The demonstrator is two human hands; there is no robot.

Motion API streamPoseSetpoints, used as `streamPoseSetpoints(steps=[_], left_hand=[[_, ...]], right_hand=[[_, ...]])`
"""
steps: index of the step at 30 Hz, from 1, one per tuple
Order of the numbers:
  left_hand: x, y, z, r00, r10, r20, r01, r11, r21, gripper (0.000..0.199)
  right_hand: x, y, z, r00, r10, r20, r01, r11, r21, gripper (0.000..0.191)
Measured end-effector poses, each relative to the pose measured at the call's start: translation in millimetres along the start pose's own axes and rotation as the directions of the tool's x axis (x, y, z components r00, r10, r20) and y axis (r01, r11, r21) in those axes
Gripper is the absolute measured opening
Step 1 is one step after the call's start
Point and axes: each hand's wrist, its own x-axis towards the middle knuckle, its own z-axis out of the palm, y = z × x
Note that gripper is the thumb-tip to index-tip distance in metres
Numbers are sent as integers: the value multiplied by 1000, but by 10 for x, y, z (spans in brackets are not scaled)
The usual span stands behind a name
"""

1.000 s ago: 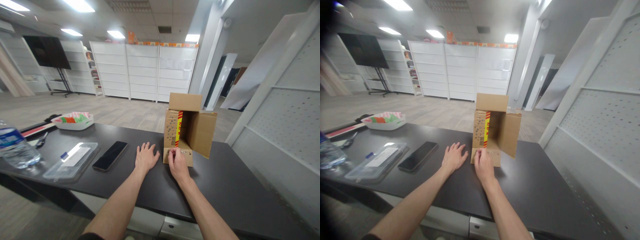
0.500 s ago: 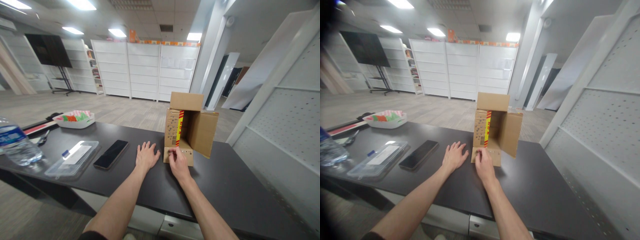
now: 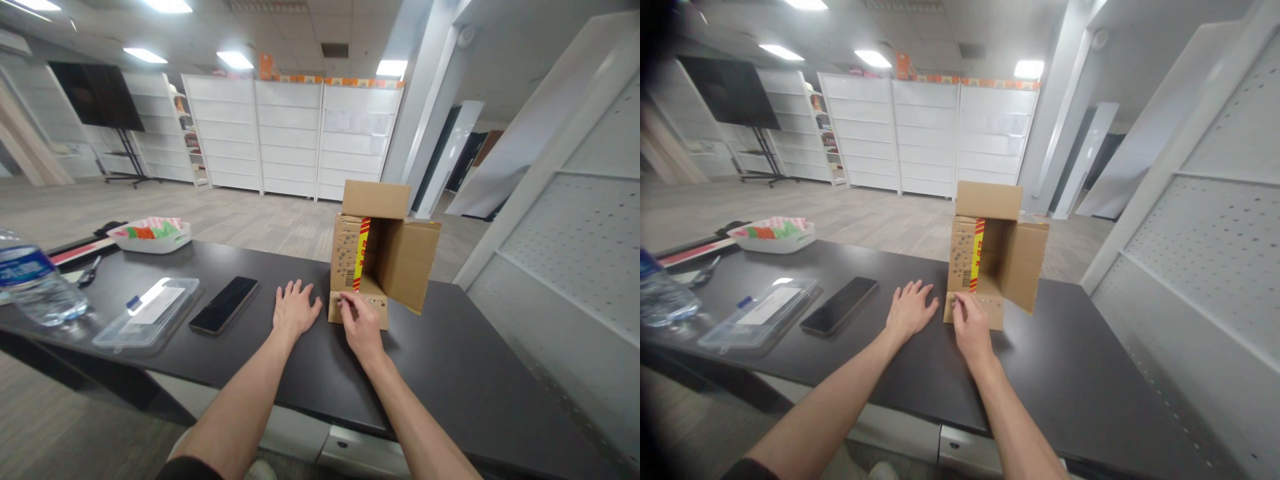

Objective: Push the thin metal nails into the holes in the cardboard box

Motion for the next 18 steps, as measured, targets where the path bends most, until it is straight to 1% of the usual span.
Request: streamPoseSetpoints(steps=[5, 8, 11, 14, 18], left_hand=[[-4, 0, 0, 1000, 2, -1, -2, 1000, -5, 50], [0, -2, 13, 1000, -3, 9, 3, 1000, -6, 50], [3, 0, 12, 1000, -11, 21, 11, 1000, -6, 50], [2, -3, 11, 1000, -5, 13, 5, 1000, -6, 51], [3, -13, 25, 1000, -1, 7, 1, 1000, -14, 50]], right_hand=[[3, -45, -37, 998, -46, -52, 46, 999, 11, 22], [-8, -75, -55, 996, -85, -41, 86, 996, 26, 22], [-30, -92, -56, 996, -80, 32, 79, 996, 50, 21], [-55, -83, -40, 992, -28, 122, 21, 998, 55, 21], [-81, -50, -17, 970, 15, 243, -32, 997, 63, 21]])
